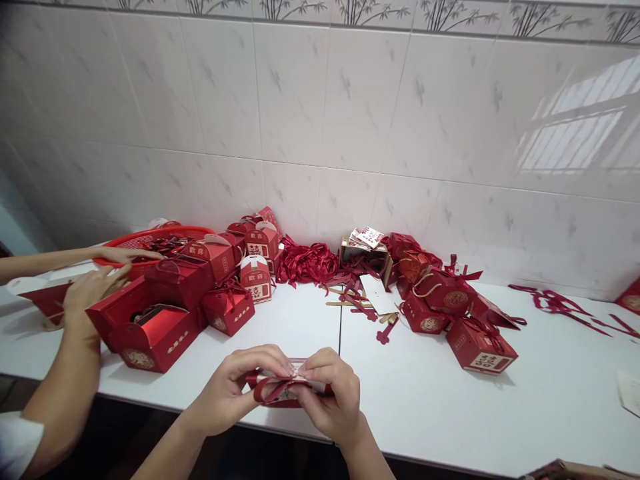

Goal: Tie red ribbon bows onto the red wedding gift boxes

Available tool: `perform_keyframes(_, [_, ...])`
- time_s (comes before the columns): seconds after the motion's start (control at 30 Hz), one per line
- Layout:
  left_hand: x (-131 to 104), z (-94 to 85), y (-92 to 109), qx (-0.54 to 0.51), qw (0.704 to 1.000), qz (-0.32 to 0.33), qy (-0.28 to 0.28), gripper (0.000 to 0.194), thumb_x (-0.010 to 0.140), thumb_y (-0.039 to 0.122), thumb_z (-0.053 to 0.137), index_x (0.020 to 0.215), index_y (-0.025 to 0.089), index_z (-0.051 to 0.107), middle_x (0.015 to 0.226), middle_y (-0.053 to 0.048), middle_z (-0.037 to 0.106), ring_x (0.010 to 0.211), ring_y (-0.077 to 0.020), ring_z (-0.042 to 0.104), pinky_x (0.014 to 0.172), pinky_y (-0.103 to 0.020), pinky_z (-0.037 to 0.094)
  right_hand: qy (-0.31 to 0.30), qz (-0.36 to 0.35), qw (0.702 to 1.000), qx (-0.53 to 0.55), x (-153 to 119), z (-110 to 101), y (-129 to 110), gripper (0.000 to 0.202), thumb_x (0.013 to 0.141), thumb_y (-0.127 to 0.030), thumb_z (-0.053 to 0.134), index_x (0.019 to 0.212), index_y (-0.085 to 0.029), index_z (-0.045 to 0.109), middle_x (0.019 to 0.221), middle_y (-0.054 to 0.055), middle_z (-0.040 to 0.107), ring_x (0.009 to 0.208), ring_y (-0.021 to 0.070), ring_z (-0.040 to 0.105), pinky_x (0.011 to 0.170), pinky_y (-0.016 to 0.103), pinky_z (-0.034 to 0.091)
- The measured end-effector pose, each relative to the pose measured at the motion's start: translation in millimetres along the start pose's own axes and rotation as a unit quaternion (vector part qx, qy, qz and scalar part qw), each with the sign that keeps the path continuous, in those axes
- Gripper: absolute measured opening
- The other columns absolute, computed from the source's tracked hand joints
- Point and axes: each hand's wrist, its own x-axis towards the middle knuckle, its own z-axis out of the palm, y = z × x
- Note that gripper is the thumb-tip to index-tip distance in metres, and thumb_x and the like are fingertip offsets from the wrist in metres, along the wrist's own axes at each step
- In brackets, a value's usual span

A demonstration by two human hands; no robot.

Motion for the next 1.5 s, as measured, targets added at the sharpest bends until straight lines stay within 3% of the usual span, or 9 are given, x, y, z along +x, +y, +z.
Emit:
perform_keyframes(0.07, [-1,4.5,-5,0.034,0.998,0.031,0.037,0.022,0.082,0.008,0.056,0.096,0.020,0.068,0.090,-0.008,0.070,0.086,-0.0193,0.064,0.068,-0.027,0.050,-0.001,0.026,0.999,-0.019,0,0,-1,0.029,0.079,-0.009,0.060,0.102,-0.024,0.056,0.078,0.004,0.064,0.071,0.0190,0.063,0.062,0.035,0.055])
perform_keyframes(0.2, [0,6.9,-8,0.090,0.989,0.097,0.071,0.029,0.081,0.002,0.056,0.098,0.023,0.068,0.091,-0.006,0.072,0.089,-0.0195,0.065,0.087,-0.037,0.047,-0.021,0.076,0.993,-0.083,4,-1,-5,0.039,0.080,-0.012,0.061,0.116,-0.024,0.054,0.087,0.007,0.062,0.078,0.0206,0.062,0.066,0.035,0.055])
perform_keyframes(0.37, [-1,6.9,-9,0.114,0.984,0.113,0.073,0.033,0.081,0.000,0.055,0.100,0.024,0.066,0.093,-0.005,0.072,0.091,-0.0192,0.065,0.086,-0.036,0.049,-0.016,0.049,0.993,-0.106,6,3,-7,0.023,0.082,-0.010,0.057,0.100,-0.023,0.061,0.089,0.007,0.059,0.083,0.0208,0.061,0.068,0.035,0.055])
perform_keyframes(0.53, [-4,5.8,-10,0.100,0.990,0.086,0.058,0.031,0.082,0.001,0.052,0.100,0.023,0.064,0.095,-0.006,0.070,0.094,-0.0186,0.064,0.085,-0.034,0.050,-0.010,0.043,0.993,-0.111,1,7,-5,0.019,0.082,-0.008,0.055,0.093,-0.023,0.056,0.085,0.006,0.060,0.083,0.0206,0.060,0.067,0.035,0.055])
perform_keyframes(0.8, [-4,0.0,-2,0.001,1.000,-0.020,-0.014,0.020,0.085,0.005,0.047,0.095,0.019,0.058,0.103,-0.009,0.065,0.100,-0.0206,0.061,0.080,-0.030,0.050,-0.062,0.071,0.992,-0.088,-5,5,-4,0.021,0.082,-0.005,0.048,0.092,-0.021,0.056,0.085,0.007,0.056,0.078,0.0188,0.059,0.059,0.030,0.053])
perform_keyframes(1.1, [-6,24.9,-26,-0.034,0.990,-0.054,0.125,0.017,0.088,0.019,0.051,0.103,0.023,0.044,0.096,-0.004,0.059,0.089,-0.0157,0.060,0.078,-0.026,0.050,0.008,0.138,0.984,-0.114,-7,11,-2,0.010,0.084,-0.013,0.051,0.086,-0.021,0.056,0.080,0.005,0.055,0.073,0.0190,0.059,0.059,0.031,0.051])
perform_keyframes(1.23, [-3,27.8,-31,-0.049,0.986,-0.076,0.138,0.024,0.087,0.022,0.053,0.108,0.023,0.041,0.093,-0.003,0.061,0.087,-0.0161,0.062,0.075,-0.025,0.050,0.024,0.186,0.976,-0.110,-9,10,3,0.006,0.085,-0.017,0.053,0.082,-0.021,0.057,0.079,0.004,0.056,0.073,0.0181,0.059,0.061,0.029,0.051])
perform_keyframes(1.4, [-1,22.4,-36,-0.053,0.985,-0.095,0.131,0.030,0.089,0.027,0.052,0.114,0.024,0.037,0.093,-0.003,0.061,0.082,-0.0154,0.063,0.073,-0.026,0.051,-0.069,0.234,0.962,-0.120,-3,-16,7,0.013,0.078,-0.027,0.067,0.090,-0.024,0.069,0.099,0.008,0.060,0.091,0.0219,0.059,0.077,0.035,0.052])
perform_keyframes(1.5, [2,22.6,-39,-0.046,0.988,-0.103,0.108,0.029,0.090,0.028,0.049,0.116,0.025,0.036,0.097,-0.005,0.062,0.083,-0.0163,0.064,0.073,-0.028,0.052,-0.134,0.290,0.944,-0.078,-2,-34,8,0.021,0.079,-0.032,0.066,0.098,-0.024,0.071,0.093,0.007,0.063,0.073,0.0168,0.061,0.060,0.028,0.053])
